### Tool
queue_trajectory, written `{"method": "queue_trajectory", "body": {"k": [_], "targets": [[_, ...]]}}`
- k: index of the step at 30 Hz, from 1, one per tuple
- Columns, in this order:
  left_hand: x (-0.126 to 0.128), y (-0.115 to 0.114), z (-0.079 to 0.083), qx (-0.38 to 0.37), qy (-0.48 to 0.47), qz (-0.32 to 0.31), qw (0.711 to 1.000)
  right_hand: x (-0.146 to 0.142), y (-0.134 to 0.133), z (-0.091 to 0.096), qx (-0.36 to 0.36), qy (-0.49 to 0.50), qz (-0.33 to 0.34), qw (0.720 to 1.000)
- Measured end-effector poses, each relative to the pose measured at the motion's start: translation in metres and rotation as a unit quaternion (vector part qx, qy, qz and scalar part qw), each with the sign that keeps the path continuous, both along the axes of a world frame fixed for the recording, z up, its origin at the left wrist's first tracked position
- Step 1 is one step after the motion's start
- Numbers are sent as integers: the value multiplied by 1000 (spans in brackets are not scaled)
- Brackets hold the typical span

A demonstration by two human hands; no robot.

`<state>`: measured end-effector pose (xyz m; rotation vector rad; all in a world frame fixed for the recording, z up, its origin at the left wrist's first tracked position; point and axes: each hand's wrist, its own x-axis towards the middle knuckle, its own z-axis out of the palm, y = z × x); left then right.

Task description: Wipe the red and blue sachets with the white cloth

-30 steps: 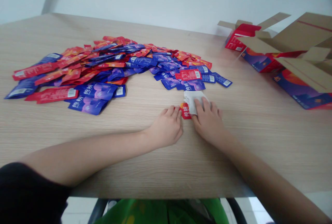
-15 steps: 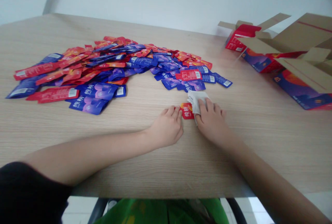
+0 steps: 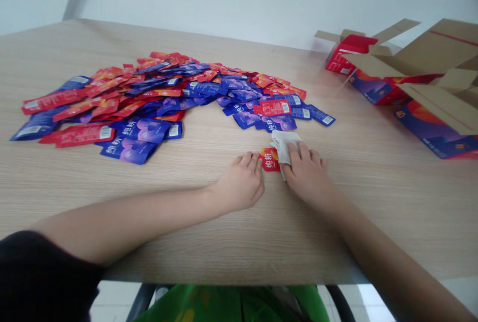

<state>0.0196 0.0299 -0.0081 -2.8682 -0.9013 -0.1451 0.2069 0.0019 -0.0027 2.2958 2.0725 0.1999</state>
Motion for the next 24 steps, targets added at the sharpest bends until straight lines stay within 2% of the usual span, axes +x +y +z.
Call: {"method": "queue_trajectory", "body": {"k": [6, 8, 14, 20, 24], "targets": [[0, 1, 3, -9, -11, -17, 1000, -30, -13, -4, 32, -6, 116, 993], [0, 1, 3, -8, -11, -15, 1000, -27, -12, -4, 24, -5, 114, 993], [0, 0, 0, 8, -3, 0, 1000, -4, -2, -1, 4, 2, 35, 999], [0, 0, 4, -16, -10, -12, 1000, -28, -11, -6, 32, 1, 122, 992], [-1, 0, 3, 0, -13, -8, 1000, -17, -9, -2, 12, 7, 105, 994]]}}
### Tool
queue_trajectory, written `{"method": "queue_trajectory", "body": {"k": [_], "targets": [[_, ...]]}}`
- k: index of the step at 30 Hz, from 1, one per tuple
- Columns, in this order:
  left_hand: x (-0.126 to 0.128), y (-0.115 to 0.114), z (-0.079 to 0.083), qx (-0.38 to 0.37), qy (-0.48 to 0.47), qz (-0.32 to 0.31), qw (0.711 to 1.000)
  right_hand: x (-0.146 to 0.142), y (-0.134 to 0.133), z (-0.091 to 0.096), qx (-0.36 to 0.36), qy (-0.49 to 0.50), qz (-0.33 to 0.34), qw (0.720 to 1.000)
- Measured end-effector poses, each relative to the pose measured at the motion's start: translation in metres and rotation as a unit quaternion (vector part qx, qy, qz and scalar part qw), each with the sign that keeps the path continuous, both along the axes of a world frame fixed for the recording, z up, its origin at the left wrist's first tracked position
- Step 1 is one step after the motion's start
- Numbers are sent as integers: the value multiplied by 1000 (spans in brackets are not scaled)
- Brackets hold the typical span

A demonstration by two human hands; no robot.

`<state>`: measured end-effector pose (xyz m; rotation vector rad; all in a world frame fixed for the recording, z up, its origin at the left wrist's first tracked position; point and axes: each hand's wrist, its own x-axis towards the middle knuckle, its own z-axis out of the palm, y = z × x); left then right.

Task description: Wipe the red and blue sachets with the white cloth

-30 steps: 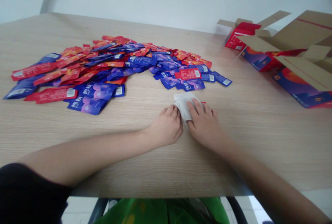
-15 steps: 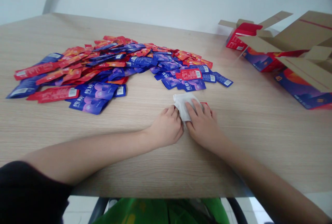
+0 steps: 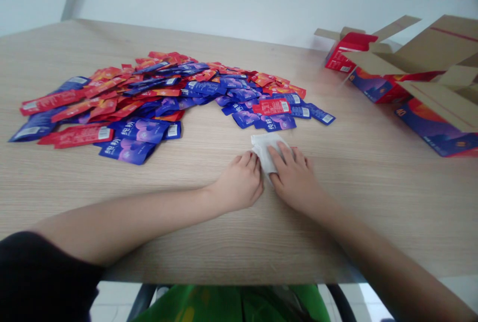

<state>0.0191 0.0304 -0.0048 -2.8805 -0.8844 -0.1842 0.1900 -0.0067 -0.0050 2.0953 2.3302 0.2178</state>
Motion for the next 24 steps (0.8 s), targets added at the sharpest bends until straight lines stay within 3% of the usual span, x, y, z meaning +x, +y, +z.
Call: {"method": "queue_trajectory", "body": {"k": [5, 12, 20, 24], "targets": [[0, 0, -3, 6, 11, 5, 1000, 19, 8, 4, -16, -1, -74, 997], [0, 0, 0, -9, -5, -8, 1000, -13, -3, -1, 14, 1, 22, 1000], [1, 0, -3, -1, 16, 6, 1000, 27, 8, 6, -47, -5, -86, 995], [0, -1, -3, 9, 8, 8, 1000, 14, 5, -1, -15, -17, -68, 997]]}}
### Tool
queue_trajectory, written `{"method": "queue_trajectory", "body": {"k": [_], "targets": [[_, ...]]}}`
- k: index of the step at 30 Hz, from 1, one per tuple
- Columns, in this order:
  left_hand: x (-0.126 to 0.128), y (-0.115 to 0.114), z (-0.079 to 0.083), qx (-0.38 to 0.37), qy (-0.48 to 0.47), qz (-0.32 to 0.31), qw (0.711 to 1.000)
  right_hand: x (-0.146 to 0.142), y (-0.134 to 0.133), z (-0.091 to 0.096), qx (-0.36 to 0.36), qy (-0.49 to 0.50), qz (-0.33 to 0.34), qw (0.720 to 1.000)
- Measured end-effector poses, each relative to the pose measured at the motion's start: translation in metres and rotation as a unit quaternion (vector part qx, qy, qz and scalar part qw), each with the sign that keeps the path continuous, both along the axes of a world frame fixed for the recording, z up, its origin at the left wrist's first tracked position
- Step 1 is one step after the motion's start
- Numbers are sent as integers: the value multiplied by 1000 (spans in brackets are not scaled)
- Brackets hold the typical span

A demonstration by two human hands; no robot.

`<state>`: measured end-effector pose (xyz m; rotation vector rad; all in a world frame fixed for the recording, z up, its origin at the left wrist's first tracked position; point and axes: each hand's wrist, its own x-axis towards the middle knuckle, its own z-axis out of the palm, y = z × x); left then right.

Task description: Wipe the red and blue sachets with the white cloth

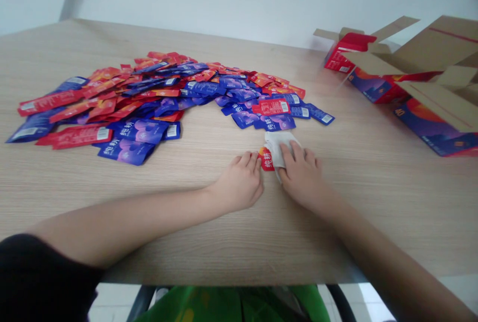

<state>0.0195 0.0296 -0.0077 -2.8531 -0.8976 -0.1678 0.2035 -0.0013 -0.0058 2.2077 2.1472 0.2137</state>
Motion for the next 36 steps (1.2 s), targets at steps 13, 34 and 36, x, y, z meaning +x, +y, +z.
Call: {"method": "queue_trajectory", "body": {"k": [13, 34, 36], "targets": [[0, 0, -1, -2, 1, -1, 1000, 5, 1, 4, -2, 10, -23, 1000], [1, 1, 2, -19, 10, -9, 1000, -22, -5, 0, 24, 17, 64, 997], [1, 1, 3, -29, 9, -16, 999, -29, -8, 0, 23, 21, 89, 996]]}}
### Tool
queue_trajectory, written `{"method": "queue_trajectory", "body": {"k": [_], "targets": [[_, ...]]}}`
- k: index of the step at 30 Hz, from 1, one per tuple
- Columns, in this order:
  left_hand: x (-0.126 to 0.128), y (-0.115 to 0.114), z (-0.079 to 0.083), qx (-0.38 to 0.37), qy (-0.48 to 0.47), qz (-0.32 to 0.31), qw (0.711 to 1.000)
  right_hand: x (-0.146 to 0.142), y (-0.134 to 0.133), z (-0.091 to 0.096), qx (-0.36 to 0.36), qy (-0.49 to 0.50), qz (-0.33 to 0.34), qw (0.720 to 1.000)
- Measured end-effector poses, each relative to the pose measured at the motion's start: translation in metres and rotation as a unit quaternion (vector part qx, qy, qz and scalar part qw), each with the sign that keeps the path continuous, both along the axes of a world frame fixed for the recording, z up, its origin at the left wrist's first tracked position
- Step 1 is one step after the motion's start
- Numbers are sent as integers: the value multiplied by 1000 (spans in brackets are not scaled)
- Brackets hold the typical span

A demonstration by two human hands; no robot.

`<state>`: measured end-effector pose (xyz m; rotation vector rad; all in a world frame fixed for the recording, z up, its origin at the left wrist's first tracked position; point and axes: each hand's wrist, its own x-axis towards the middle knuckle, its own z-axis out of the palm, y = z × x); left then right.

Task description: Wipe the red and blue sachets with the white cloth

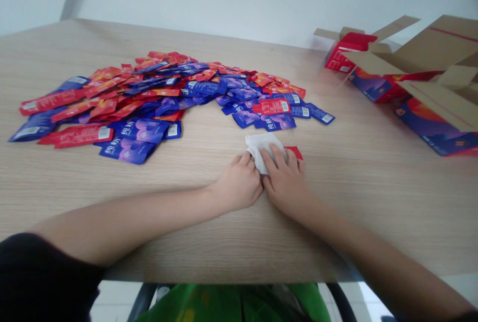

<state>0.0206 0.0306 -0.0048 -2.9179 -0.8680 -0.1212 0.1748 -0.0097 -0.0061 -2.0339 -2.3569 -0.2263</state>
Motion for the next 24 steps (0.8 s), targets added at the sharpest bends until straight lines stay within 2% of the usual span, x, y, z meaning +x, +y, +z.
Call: {"method": "queue_trajectory", "body": {"k": [2, 7, 9, 13, 17, 19, 24], "targets": [[0, 0, 0, 9, -4, 2, 1000, 5, 0, 1, -14, -3, -9, 1000], [0, -1, -2, 16, 6, 19, 1000, 41, 10, 5, -52, -6, -102, 993], [0, -1, -2, 9, 9, 20, 1000, 46, 12, 5, -55, -5, -118, 992], [-1, -1, -3, 21, 0, 15, 1000, 31, 9, 1, -27, -17, -99, 995], [-1, 0, -2, 25, -11, 6, 1000, 6, 4, -4, 5, -10, -20, 1000], [-1, 0, -2, 17, -12, 3, 1000, 2, 3, -5, 6, -5, -2, 1000], [-1, -1, -3, 24, -7, 11, 1000, 26, 7, 2, -22, -17, -57, 998]]}}
